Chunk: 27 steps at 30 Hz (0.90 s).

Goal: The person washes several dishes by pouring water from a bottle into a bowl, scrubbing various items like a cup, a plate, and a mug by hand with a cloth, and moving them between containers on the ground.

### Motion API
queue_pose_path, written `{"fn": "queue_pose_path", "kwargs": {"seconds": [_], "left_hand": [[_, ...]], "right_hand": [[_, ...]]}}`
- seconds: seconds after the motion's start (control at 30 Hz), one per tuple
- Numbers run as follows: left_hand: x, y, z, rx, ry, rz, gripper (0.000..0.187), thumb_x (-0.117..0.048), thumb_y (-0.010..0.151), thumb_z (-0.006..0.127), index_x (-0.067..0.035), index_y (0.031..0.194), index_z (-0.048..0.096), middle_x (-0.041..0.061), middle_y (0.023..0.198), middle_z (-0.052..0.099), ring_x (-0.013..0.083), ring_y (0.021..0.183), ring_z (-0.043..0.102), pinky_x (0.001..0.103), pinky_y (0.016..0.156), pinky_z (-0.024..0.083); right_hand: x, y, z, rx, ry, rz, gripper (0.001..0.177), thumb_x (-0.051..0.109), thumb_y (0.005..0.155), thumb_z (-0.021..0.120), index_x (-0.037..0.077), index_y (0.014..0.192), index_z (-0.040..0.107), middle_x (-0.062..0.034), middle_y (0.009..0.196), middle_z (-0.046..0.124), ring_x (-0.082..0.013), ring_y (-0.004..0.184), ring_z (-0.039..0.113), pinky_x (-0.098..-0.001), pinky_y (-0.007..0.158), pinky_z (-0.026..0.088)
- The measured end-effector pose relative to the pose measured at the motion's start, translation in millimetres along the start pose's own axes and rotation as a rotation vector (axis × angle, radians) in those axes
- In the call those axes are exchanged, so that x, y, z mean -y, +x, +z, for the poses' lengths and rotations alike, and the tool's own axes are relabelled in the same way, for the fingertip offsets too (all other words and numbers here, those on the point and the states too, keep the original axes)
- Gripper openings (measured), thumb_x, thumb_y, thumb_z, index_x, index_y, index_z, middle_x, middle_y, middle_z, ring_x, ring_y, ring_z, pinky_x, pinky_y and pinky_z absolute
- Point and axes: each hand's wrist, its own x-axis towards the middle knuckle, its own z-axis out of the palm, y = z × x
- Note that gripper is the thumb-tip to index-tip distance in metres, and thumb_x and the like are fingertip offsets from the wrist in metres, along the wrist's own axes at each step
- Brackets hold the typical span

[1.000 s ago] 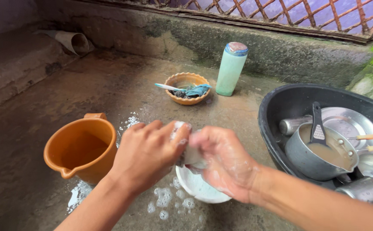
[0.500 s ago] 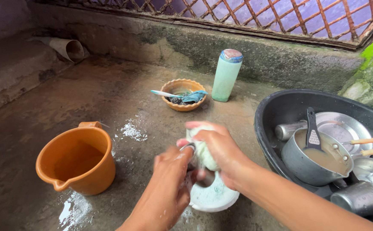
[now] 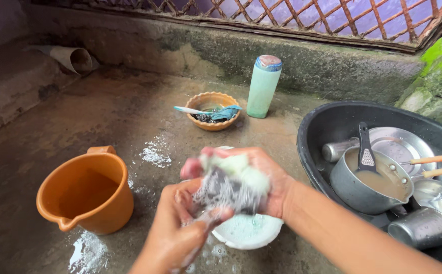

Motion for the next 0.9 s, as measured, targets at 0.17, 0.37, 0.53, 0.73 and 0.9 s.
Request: {"fn": "queue_pose_path", "kwargs": {"seconds": [0.17,0.37,0.53,0.73,0.9], "left_hand": [[-1.5,-1.4,46.6,-0.313,-0.133,0.116,0.033,0.009,0.076,0.074,0.013,0.109,0.072,0.015,0.098,0.081,0.0173,0.089,0.076,0.031,0.084,0.06],[-21.6,4.7,54.5,-0.503,0.037,0.072,0.026,0.0,0.083,0.063,0.005,0.107,0.072,0.012,0.096,0.081,0.0161,0.083,0.074,0.031,0.075,0.059],[-40.3,-2.4,49.2,-0.365,0.582,0.03,0.028,-0.006,0.086,0.057,-0.001,0.108,0.073,0.008,0.084,0.08,0.0158,0.075,0.076,0.032,0.071,0.057],[-23.8,3.8,38.9,-0.269,0.113,0.139,0.025,-0.018,0.104,0.062,0.004,0.098,0.072,0.006,0.083,0.067,0.0145,0.076,0.054,0.033,0.066,0.046],[-8.9,6.9,50.5,-0.304,-0.211,-0.045,0.043,-0.009,0.08,0.073,-0.012,0.118,0.054,0.005,0.094,0.068,0.018,0.086,0.065,0.034,0.075,0.054]], "right_hand": [[-20.2,15.7,-0.8,-0.388,0.263,-0.513,0.018,0.024,0.092,0.047,0.014,0.098,0.06,-0.0139,0.112,0.071,-0.0309,0.103,0.07,-0.0595,0.087,0.055],[-71.3,20.8,16.5,-0.703,-0.77,-1.084,0.025,0.027,0.107,0.051,0.004,0.117,0.057,-0.0175,0.112,0.066,-0.0289,0.101,0.063,-0.0481,0.089,0.05],[-43.4,29.2,-4.3,-1.011,-0.866,-0.8,0.043,0.043,0.101,0.051,0.003,0.109,0.064,-0.0128,0.094,0.073,-0.0192,0.081,0.068,-0.0385,0.071,0.056],[-20.3,34.1,-46.3,-0.691,-0.065,-0.286,0.038,0.04,0.096,0.045,0.01,0.108,0.065,-0.0119,0.095,0.068,-0.0298,0.084,0.067,-0.0532,0.076,0.056],[-48.3,22.1,-36.2,-0.908,0.001,-0.142,0.047,0.051,0.094,0.041,0.014,0.105,0.069,-0.0093,0.099,0.075,-0.0293,0.095,0.069,-0.0442,0.085,0.053]]}}
